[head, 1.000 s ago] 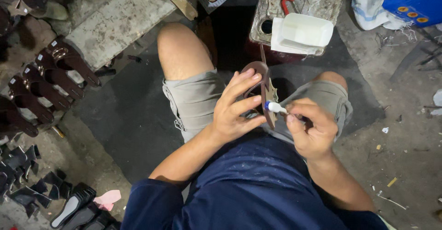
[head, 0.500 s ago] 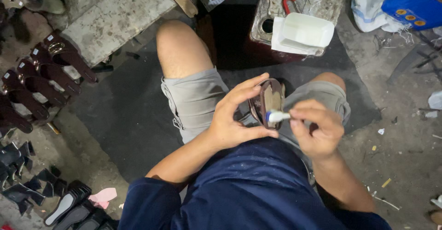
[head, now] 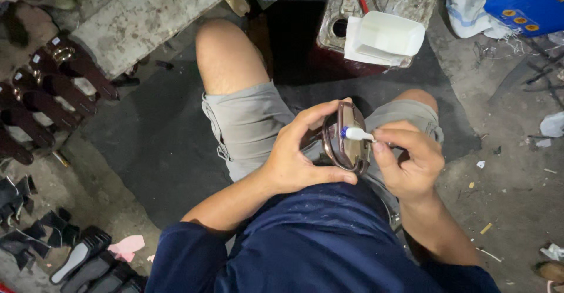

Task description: The person sits on the floor and uses a toothbrush to scrub the straps and soles of brown sandals. They repeatedly dip the toothbrush into a white container and scrub different parts of the sandals before placing them back on a nearby rack.

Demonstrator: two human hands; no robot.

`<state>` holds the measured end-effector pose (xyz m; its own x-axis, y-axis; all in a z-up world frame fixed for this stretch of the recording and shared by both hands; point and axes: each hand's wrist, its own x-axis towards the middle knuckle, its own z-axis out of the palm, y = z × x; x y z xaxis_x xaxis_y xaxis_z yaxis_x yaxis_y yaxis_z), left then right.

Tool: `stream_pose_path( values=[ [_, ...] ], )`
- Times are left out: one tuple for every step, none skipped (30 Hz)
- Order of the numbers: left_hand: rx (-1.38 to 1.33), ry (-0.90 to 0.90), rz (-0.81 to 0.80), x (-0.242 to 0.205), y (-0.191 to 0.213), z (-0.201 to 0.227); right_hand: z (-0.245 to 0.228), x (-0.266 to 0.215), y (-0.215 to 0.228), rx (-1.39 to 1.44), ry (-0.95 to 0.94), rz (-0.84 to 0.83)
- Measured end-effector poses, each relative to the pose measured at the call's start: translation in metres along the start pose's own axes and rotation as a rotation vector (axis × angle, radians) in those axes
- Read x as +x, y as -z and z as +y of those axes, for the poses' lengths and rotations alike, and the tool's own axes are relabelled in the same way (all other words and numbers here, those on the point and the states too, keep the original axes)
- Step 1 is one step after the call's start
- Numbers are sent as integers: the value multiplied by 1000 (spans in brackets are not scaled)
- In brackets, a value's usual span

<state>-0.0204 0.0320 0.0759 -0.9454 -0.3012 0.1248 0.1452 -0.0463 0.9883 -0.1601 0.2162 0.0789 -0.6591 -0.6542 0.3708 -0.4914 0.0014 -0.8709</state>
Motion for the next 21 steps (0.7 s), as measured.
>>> stream_pose_path(
  values=[
    [9,25,10,-1,0,1,0,-1,0,7,8,-9],
    [19,49,17,-1,-1,2,0,-2,1,14,17,-16],
    [-11,58,17,-1,-1,2,1,-2,2,21,26,-22],
    [-40,66,15,-1,-2,3,1,-3,3,27,33,-21],
    [-70,74,13,-1,-3,3,2,-3,3,34,40,-21],
    [-111,88,6,0,-3,3,3,-2,4,40,48,-19],
    [-153,102,-1,0,-3,4,5,-1,5,28,68,-18],
    [-194,116,-8,1,-3,4,6,0,6,16,89,-18],
    [-225,116,-21,1,-3,5,6,1,7,5,110,-17],
    [-256,118,-35,2,-3,5,7,3,7,18,100,-9],
    [-287,119,-49,2,-3,6,7,4,8,30,90,-2],
    [-311,146,-66,2,-3,7,7,5,9,42,77,8],
    [-335,173,-83,2,-3,8,8,7,9,26,96,-4],
    [-359,201,-99,3,-2,9,8,9,11,11,113,-16],
    [-379,219,-102,3,-2,10,9,11,12,-5,131,-29],
    [-401,236,-102,4,-2,11,10,14,13,0,134,-53],
    [-423,253,-102,4,-2,12,11,16,16,6,138,-78],
    [-454,267,-105,5,-1,13,12,19,18,13,143,-105],
    [-486,280,-109,6,0,14,12,21,20,21,148,-126],
    [-518,294,-109,7,1,15,12,22,22,32,152,-149],
    [-526,294,-113,7,2,15,13,23,24,43,157,-171]
  ],
)
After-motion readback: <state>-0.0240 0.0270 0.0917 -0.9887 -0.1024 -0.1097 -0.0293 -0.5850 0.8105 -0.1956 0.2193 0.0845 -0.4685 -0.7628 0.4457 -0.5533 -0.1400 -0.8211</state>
